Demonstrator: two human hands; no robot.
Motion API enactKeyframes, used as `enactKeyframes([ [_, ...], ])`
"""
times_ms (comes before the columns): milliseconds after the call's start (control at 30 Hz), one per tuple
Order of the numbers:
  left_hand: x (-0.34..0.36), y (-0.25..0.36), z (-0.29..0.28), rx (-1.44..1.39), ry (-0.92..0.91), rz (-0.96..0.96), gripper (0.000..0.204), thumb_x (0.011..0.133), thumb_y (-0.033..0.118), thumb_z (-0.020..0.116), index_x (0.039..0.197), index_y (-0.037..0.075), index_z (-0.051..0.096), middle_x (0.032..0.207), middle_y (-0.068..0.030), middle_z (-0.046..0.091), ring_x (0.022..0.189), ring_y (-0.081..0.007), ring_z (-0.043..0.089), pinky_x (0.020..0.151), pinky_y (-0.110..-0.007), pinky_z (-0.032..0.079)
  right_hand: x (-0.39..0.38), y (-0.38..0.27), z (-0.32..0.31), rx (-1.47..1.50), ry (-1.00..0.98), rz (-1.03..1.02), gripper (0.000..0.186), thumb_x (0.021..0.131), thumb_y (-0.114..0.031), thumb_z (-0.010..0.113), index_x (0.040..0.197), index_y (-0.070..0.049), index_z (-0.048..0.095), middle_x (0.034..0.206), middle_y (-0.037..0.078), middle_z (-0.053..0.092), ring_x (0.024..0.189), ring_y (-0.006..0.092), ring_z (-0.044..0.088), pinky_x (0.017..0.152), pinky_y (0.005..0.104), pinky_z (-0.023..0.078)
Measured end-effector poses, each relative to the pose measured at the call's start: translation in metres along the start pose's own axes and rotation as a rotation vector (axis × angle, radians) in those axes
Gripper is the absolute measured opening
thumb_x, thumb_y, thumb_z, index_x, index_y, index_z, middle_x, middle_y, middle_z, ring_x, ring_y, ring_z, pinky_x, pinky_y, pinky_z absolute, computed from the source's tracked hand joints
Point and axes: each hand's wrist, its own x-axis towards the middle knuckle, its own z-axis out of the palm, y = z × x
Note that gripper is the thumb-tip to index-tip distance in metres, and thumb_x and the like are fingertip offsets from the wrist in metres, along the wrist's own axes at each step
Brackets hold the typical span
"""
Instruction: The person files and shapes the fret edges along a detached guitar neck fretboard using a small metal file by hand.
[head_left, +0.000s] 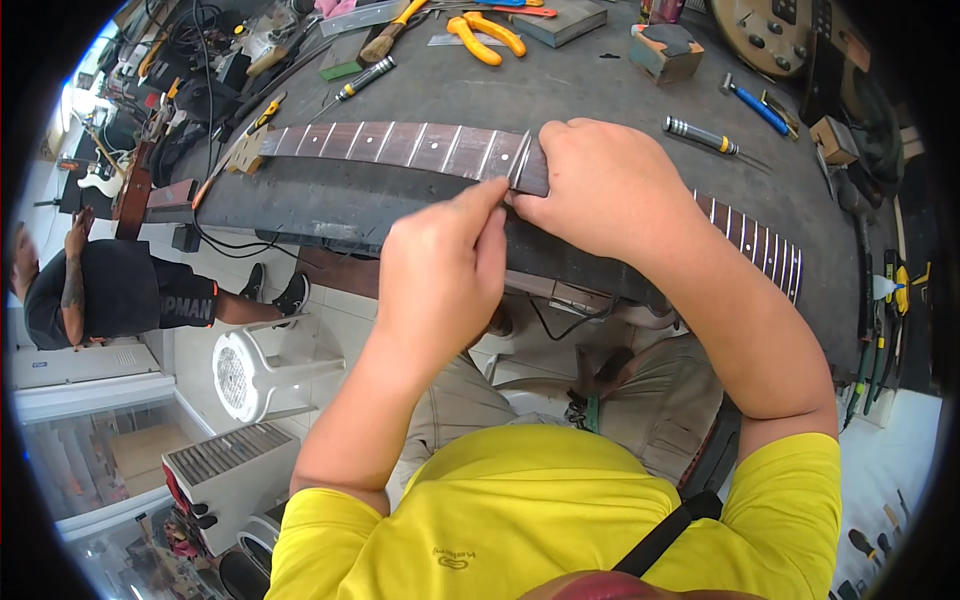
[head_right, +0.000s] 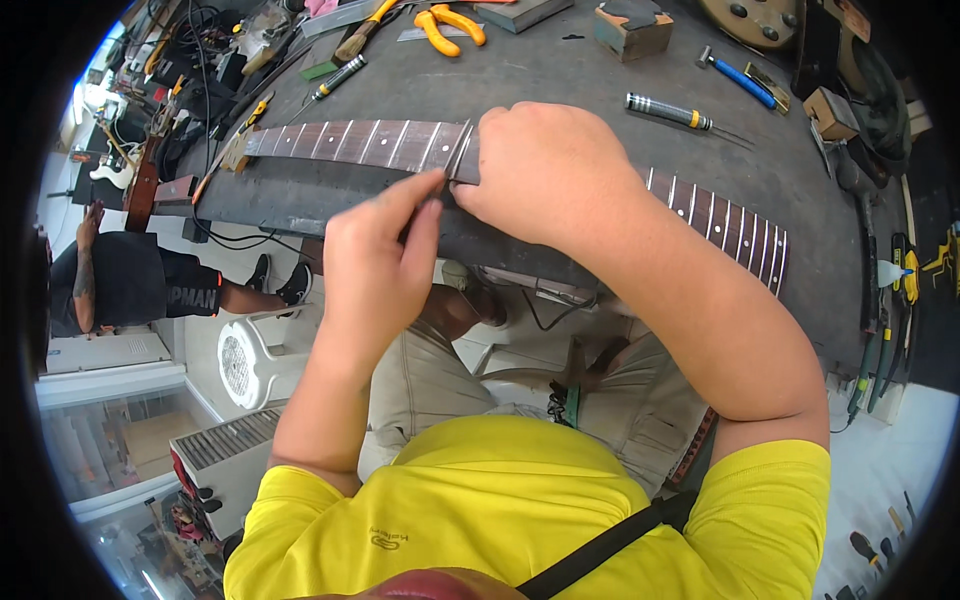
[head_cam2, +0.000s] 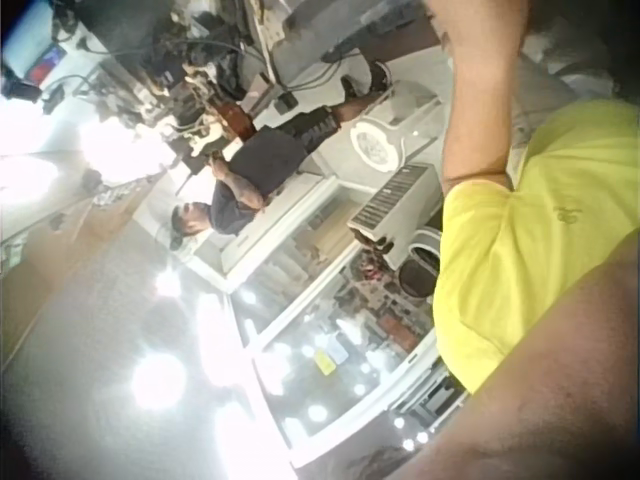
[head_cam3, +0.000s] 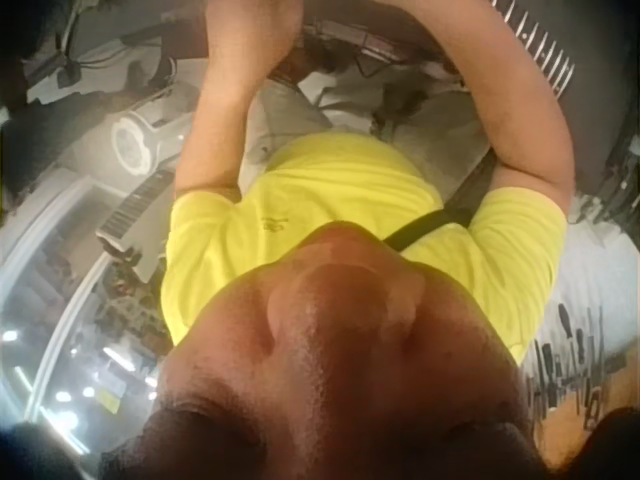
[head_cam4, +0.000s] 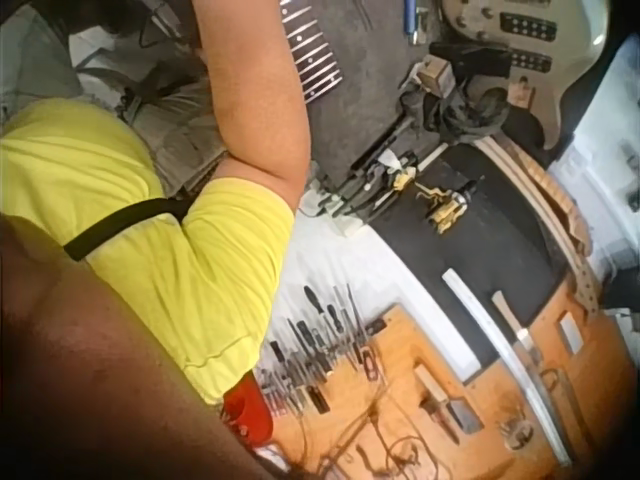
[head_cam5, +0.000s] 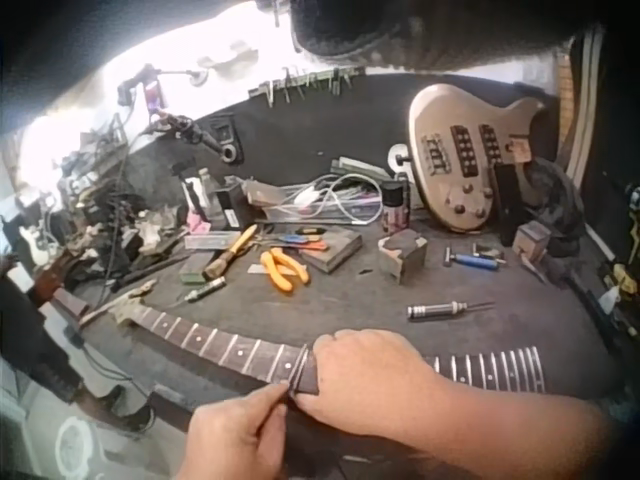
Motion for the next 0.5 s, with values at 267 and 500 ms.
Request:
enactKeyframes([
  [267, -0.015, 0.004, -0.003, -0.057, 0.004, -0.077, 0.028, 0.097, -0.002, 0.076, 0.125, -0.002, 0.078, 0.089, -0.0239, 0.077, 0.077, -0.0443, 0.074, 0.069, -0.05, 0.059, 0.001, 0.0, 0.0, -0.013, -0.003, 0.015, 0.049, 0.092, -0.044, 0.082, 0.11, 0.002, 0.079, 0.105, 0.022, 0.083, 0.104, 0.0404, 0.081, 0.092, 0.0505, 0.066],
  [500, -0.032, 0.007, 0.004, -0.078, 0.045, -0.055, 0.028, 0.097, -0.001, 0.076, 0.124, -0.003, 0.079, 0.093, -0.0241, 0.078, 0.078, -0.0442, 0.075, 0.071, -0.049, 0.06, 0.0, 0.009, 0.007, -0.029, 0.075, -0.009, 0.047, 0.092, -0.043, 0.082, 0.111, 0.0, 0.08, 0.108, 0.021, 0.083, 0.107, 0.0398, 0.081, 0.094, 0.0502, 0.065],
])
